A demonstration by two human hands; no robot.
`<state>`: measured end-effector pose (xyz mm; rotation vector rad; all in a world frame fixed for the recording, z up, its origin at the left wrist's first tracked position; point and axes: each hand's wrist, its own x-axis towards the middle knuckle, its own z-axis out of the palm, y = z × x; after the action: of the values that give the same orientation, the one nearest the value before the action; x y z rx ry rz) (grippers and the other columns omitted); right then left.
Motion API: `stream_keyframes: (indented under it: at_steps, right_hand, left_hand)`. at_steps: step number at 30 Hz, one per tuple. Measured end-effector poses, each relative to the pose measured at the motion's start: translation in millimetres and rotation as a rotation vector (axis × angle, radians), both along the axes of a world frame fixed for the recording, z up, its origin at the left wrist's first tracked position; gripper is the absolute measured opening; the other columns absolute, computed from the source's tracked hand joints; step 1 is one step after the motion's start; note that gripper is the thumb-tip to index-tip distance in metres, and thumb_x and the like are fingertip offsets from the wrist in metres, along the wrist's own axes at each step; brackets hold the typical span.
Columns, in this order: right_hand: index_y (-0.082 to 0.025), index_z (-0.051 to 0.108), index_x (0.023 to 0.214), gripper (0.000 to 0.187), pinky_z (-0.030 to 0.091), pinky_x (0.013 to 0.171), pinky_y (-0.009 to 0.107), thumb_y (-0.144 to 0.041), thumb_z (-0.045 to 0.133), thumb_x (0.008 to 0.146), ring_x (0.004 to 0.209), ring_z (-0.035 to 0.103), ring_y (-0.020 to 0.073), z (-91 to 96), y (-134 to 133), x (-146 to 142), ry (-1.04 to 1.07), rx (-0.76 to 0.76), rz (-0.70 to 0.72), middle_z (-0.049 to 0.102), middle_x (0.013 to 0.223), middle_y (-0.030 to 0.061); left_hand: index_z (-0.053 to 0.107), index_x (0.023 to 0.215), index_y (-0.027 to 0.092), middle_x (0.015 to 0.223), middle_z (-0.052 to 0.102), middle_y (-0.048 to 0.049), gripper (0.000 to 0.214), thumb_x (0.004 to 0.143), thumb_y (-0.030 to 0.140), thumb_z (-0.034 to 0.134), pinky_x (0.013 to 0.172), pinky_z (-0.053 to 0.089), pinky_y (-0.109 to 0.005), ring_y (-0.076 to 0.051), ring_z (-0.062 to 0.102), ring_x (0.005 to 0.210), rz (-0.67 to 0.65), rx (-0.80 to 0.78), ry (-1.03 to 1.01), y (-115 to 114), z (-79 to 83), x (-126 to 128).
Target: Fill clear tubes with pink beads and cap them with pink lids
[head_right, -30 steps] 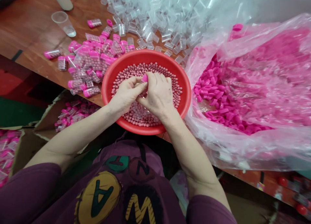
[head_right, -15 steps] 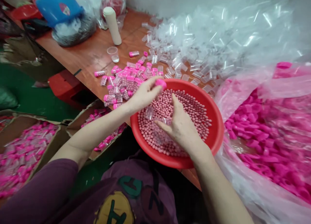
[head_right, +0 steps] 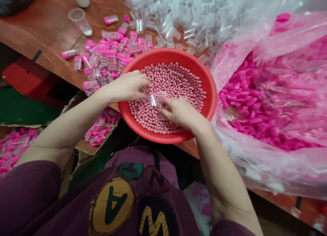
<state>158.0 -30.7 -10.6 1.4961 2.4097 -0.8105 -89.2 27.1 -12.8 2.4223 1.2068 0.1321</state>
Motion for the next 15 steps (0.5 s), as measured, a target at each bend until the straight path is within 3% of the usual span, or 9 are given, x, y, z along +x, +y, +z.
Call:
stream_keyframes:
  at_steps: [3, 5, 9, 15]
  right_hand:
    - [-0.021, 0.087, 0.131, 0.033, 0.058, 0.097, 0.039, -0.041, 0.065, 0.115, 0.109, 0.082, 0.0311, -1.7, 2.1, 15.9, 0.093, -0.092, 0.127, 0.089, 0.123, 0.0118]
    - [-0.022, 0.089, 0.133, 0.038, 0.06, 0.104, 0.044, -0.047, 0.066, 0.115, 0.116, 0.08, 0.0334, -2.4, 1.1, 23.3, 0.166, -0.025, 0.148, 0.086, 0.126, 0.0143]
    - [-0.017, 0.088, 0.132, 0.039, 0.061, 0.109, 0.054, -0.045, 0.068, 0.112, 0.117, 0.077, 0.0375, -6.8, -3.3, 22.3, 0.289, 0.253, -0.037, 0.082, 0.123, 0.0193]
    - [-0.02, 0.067, 0.154, 0.06, 0.067, 0.097, 0.047, -0.048, 0.078, 0.103, 0.103, 0.081, 0.0288, -23.2, -3.4, -1.0, 0.81, 0.109, -0.379, 0.083, 0.118, 0.0092]
  left_hand:
    - [0.086, 0.103, 0.014, 0.113, 0.079, -0.0154, 0.018, 0.095, 0.022, 0.072, 0.111, 0.06, -0.046, -0.034, 0.074, 0.118, -0.048, -0.012, 0.19, -9.0, 4.4, 4.5]
    - [0.085, 0.107, 0.013, 0.12, 0.076, -0.0149, 0.02, 0.092, 0.024, 0.078, 0.109, 0.059, -0.042, -0.032, 0.073, 0.117, -0.061, 0.001, 0.186, -7.8, 3.9, 2.5]
    - [0.084, 0.115, 0.013, 0.121, 0.074, -0.0127, 0.033, 0.083, 0.022, 0.084, 0.107, 0.058, -0.041, -0.031, 0.072, 0.114, -0.084, -0.047, 0.151, -2.3, 2.3, -6.2]
    - [0.078, 0.139, 0.015, 0.121, 0.08, -0.0081, 0.06, 0.079, 0.016, 0.083, 0.097, 0.06, -0.033, -0.022, 0.074, 0.102, 0.087, -0.179, -0.378, -2.2, -2.3, 7.6]
